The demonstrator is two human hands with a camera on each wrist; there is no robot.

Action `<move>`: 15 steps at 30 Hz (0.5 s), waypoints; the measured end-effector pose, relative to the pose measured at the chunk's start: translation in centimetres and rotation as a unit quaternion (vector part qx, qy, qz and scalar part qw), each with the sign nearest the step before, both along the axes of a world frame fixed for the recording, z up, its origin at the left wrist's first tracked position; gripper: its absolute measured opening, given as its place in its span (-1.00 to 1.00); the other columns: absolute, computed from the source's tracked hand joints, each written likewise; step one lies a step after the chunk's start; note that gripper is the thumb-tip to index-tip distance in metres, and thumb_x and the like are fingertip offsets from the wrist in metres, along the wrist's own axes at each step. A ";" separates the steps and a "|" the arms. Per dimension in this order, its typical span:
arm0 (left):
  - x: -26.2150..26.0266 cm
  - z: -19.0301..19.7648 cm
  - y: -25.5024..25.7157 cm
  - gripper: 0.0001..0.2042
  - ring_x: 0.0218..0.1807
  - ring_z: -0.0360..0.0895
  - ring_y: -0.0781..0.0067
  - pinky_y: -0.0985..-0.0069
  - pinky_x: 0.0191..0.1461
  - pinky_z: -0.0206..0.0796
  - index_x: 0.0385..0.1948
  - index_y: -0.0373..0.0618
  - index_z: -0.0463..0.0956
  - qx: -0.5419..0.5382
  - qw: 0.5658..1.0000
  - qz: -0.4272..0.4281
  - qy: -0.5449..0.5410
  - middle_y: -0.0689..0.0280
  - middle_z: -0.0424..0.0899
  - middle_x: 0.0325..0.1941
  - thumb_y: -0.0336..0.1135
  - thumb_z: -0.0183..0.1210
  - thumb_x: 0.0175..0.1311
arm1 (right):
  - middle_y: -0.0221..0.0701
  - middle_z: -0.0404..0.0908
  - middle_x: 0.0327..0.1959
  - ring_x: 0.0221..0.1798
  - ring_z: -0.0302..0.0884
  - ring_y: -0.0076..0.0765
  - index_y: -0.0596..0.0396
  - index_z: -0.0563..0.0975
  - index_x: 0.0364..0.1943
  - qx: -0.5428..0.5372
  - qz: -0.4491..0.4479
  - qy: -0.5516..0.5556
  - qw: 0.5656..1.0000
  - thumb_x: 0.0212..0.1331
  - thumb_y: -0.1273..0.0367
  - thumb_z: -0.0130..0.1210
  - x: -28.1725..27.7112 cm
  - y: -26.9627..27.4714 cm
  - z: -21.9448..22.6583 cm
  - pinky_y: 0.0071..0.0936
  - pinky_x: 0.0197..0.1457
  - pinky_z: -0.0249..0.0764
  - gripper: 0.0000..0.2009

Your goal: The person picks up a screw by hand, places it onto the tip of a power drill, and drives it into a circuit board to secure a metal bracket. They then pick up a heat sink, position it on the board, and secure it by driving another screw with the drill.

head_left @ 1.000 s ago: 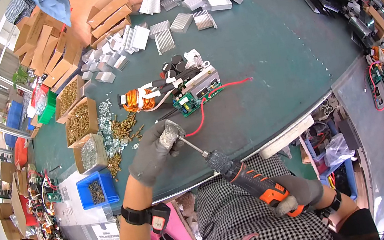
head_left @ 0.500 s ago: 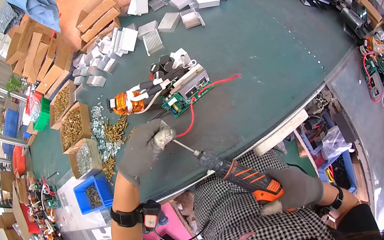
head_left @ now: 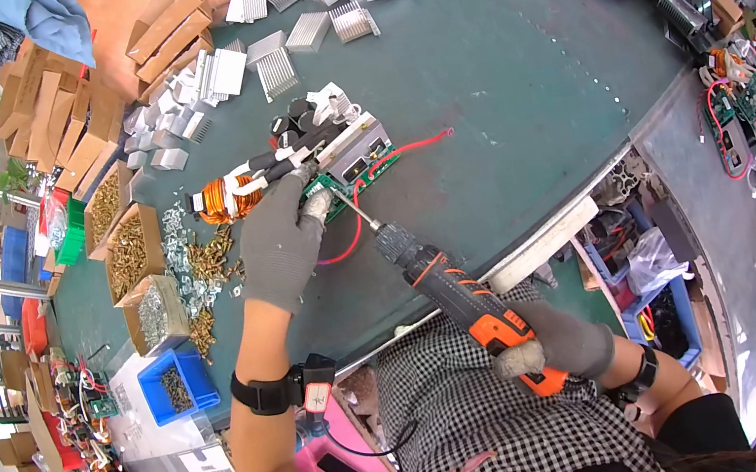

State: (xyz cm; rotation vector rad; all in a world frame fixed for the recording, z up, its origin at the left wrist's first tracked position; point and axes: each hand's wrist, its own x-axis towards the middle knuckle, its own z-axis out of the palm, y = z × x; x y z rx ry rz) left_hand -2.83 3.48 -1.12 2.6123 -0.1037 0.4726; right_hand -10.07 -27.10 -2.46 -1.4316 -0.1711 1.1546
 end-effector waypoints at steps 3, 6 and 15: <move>0.2 -0.3 0.2 -0.72 -0.27 0.57 0.07 0.30 -0.23 0.38 -0.08 -0.13 0.55 0.023 1.000 0.006 0.016 0.08 0.61 -0.29 -0.34 0.19 0.15 | -0.46 0.53 -0.37 -0.31 0.45 -0.54 0.19 0.45 -0.14 0.014 -0.001 0.014 1.000 -0.07 0.10 0.36 0.3 0.4 -0.2 -0.47 -0.21 0.44 -0.47; 0.3 -0.5 0.5 -0.73 -0.27 0.57 0.06 0.30 -0.22 0.39 -0.08 -0.12 0.55 0.039 0.999 -0.006 0.007 0.08 0.61 -0.29 -0.36 0.17 0.17 | -0.46 0.53 -0.36 -0.30 0.45 -0.55 0.20 0.45 -0.13 0.019 -0.008 0.015 1.000 -0.07 0.10 0.37 0.5 0.8 -0.5 -0.48 -0.20 0.44 -0.46; 0.3 -0.2 0.3 -0.74 -0.32 0.57 0.09 0.34 -0.25 0.37 -0.09 -0.11 0.57 -0.047 0.998 0.007 0.043 0.07 0.61 -0.35 -0.35 0.17 0.18 | -0.45 0.52 -0.39 -0.35 0.45 -0.58 0.20 0.41 -0.11 0.007 -0.006 0.008 1.000 -0.08 0.13 0.39 0.9 1.3 0.3 -0.53 -0.26 0.45 -0.44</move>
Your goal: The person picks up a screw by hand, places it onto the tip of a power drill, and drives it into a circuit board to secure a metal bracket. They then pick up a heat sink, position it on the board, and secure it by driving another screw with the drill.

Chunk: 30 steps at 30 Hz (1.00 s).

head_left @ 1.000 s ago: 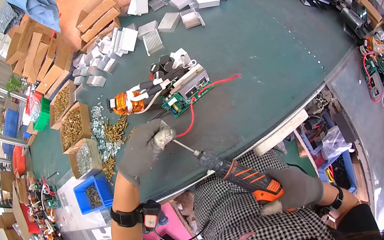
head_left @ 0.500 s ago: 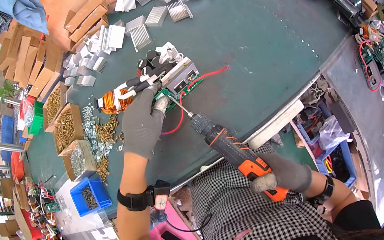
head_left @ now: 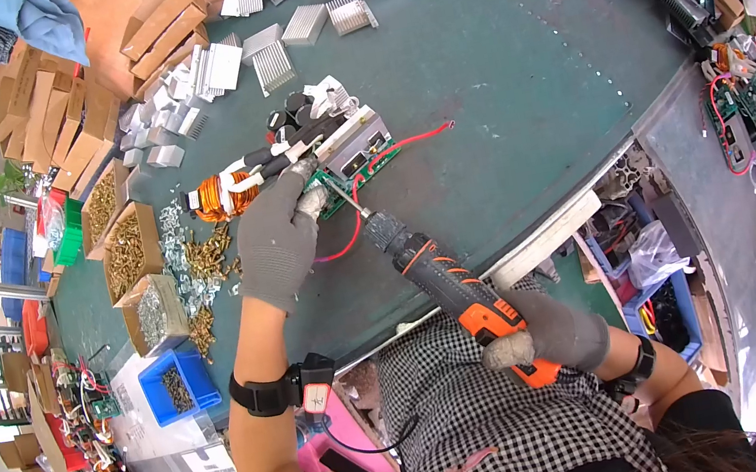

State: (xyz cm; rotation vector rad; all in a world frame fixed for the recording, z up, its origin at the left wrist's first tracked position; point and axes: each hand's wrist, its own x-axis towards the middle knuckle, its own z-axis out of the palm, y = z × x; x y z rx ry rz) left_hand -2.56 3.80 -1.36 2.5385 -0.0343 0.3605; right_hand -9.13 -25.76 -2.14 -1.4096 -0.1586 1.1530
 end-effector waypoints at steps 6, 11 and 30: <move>0.0 0.1 -0.1 -0.74 -0.30 0.57 0.08 0.33 -0.24 0.37 -0.10 -0.12 0.57 0.017 1.000 0.006 -0.002 0.07 0.61 -0.35 -0.35 0.17 0.17 | -0.47 0.51 -0.43 -0.39 0.45 -0.58 0.19 0.41 -0.13 -0.016 -0.003 -0.004 1.000 -0.10 0.14 0.40 -0.1 0.2 0.4 -0.55 -0.31 0.44 -0.45; 0.0 -0.3 0.2 -0.74 -0.28 0.57 0.07 0.33 -0.22 0.38 -0.10 -0.13 0.57 0.026 0.999 -0.016 -0.036 0.06 0.60 -0.31 -0.34 0.16 0.18 | -0.46 0.52 -0.42 -0.39 0.45 -0.57 0.19 0.42 -0.11 -0.024 -0.002 -0.001 1.000 -0.10 0.14 0.40 -0.2 0.3 0.3 -0.54 -0.29 0.44 -0.44; 0.0 -0.1 0.0 -0.74 -0.17 0.57 0.05 0.29 -0.13 0.40 -0.10 -0.15 0.55 0.066 0.998 -0.001 -0.022 0.09 0.62 -0.21 -0.33 0.16 0.17 | -0.34 0.53 -0.37 -0.50 0.54 -0.41 0.15 0.34 -0.03 0.254 -0.085 0.347 0.899 0.06 0.06 0.24 -2.4 0.2 0.4 -0.48 -0.50 0.52 -0.45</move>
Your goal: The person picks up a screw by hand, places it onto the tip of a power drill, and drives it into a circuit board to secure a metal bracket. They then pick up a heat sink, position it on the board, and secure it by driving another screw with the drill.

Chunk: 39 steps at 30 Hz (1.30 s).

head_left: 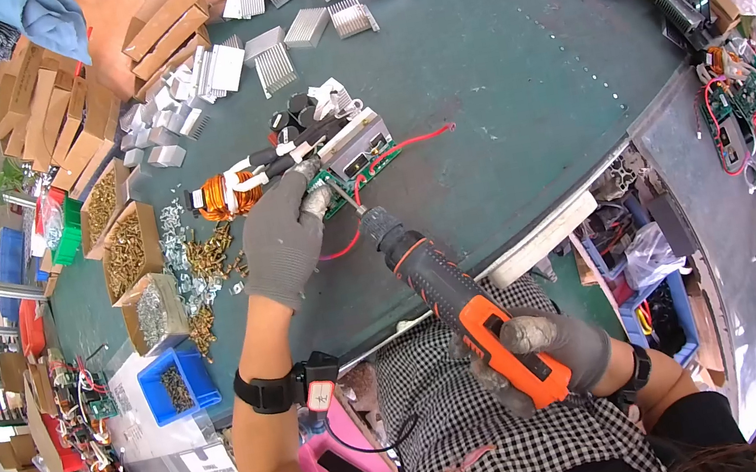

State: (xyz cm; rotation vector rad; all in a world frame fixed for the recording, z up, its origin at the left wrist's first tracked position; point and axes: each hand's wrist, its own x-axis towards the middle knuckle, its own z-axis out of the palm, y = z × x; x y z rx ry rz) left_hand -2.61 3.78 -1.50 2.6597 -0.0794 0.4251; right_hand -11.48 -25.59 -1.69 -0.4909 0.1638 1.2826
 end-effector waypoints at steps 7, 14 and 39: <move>0.0 0.2 -0.4 -0.74 -0.12 0.57 0.04 0.30 -0.07 0.40 -0.09 -0.14 0.55 -0.018 1.000 -0.001 -0.005 0.08 0.62 -0.13 -0.37 0.15 0.16 | -0.33 0.52 -0.35 -0.48 0.56 -0.37 0.18 0.34 0.06 -0.049 -0.007 0.005 0.999 0.07 0.07 0.22 -0.5 1.4 2.1 -0.45 -0.50 0.54 -0.41; -0.3 0.3 -0.7 -0.73 -0.12 0.56 0.04 0.30 -0.07 0.40 -0.09 -0.13 0.54 -0.016 1.000 0.004 -0.019 0.11 0.62 -0.11 -0.37 0.16 0.15 | -0.38 0.51 -0.38 -0.50 0.55 -0.42 0.17 0.37 -0.04 -0.119 0.018 -0.112 0.986 -0.02 -0.01 0.28 0.4 1.9 3.2 -0.48 -0.48 0.54 -0.38; -4.1 -0.7 0.8 -0.80 -0.33 0.59 0.19 0.40 -0.23 0.37 -0.21 -0.20 0.57 -0.100 0.991 -0.076 0.045 0.12 0.63 -0.35 -0.39 0.20 0.13 | -0.15 0.44 0.12 0.18 0.38 0.00 0.07 0.36 0.18 -0.452 -0.021 -0.813 0.368 -0.03 0.02 0.22 18.6 5.3 6.6 -0.23 0.23 0.33 -0.32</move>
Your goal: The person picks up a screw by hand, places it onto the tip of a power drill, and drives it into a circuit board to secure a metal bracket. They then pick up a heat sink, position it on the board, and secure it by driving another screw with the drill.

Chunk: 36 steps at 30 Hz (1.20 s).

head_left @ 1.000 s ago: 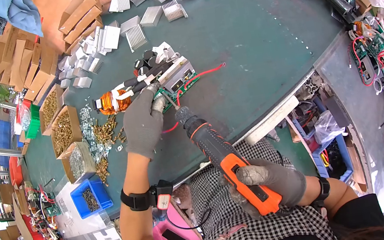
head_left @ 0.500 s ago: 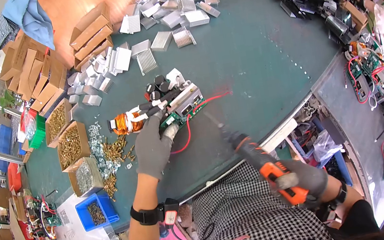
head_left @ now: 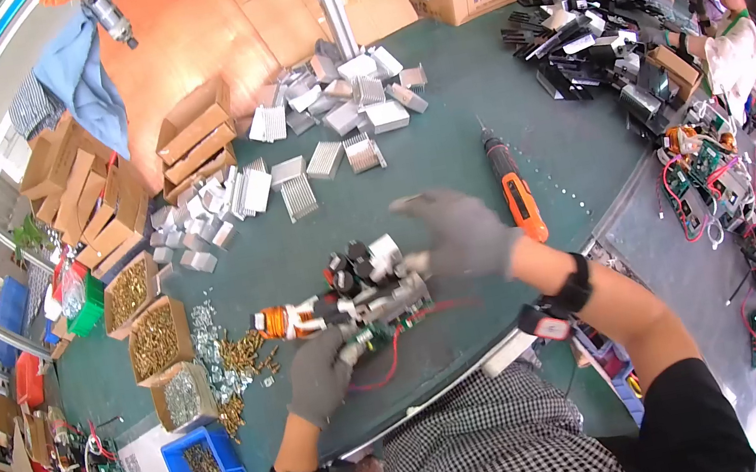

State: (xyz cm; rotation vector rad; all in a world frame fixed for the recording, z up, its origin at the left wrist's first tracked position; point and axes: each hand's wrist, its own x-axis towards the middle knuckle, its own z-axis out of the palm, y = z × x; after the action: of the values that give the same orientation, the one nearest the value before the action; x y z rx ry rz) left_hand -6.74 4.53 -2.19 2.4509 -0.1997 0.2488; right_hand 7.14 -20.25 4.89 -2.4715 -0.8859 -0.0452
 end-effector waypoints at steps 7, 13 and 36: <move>-1.7 0.7 -0.9 -0.83 -0.31 0.56 0.06 0.32 -0.22 0.37 -0.25 -0.19 0.57 -0.004 1.000 -0.020 0.011 0.10 0.61 -0.36 -0.37 0.18 0.14 | -0.15 0.52 0.03 0.13 0.44 -0.01 0.01 0.47 0.07 -0.181 0.289 0.060 0.938 -0.15 0.17 0.23 0.5 10.1 -2.0 -0.17 0.17 0.36 -0.42; -1.7 0.7 -1.8 -0.80 -0.25 0.59 0.14 0.38 -0.16 0.38 -0.22 -0.29 0.54 0.013 0.995 -0.033 -0.094 0.07 0.62 -0.30 -0.42 0.17 0.16 | -0.31 0.70 -0.32 -0.19 0.65 -0.09 -0.01 0.68 -0.34 -0.202 0.191 -0.091 0.956 -0.07 0.27 0.18 -1.2 11.2 -4.3 -0.20 -0.20 0.53 -0.80; 3.3 6.8 -8.1 -0.59 0.11 0.48 0.23 0.39 0.20 0.28 0.12 -0.37 0.34 -0.065 0.997 -0.052 -0.005 0.04 0.52 0.09 -0.28 0.06 0.35 | -0.07 0.57 -0.28 -0.18 0.53 0.07 0.17 0.49 -0.26 -0.106 -0.573 -0.379 0.719 0.07 0.44 0.08 -17.3 -49.0 11.7 -0.20 -0.17 0.47 -0.84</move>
State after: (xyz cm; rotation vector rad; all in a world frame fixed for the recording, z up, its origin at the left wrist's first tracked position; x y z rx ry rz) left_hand -3.41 -3.56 4.62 2.3023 -0.3041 0.2210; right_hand -10.16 -69.26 16.57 -2.7900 0.6116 -1.5174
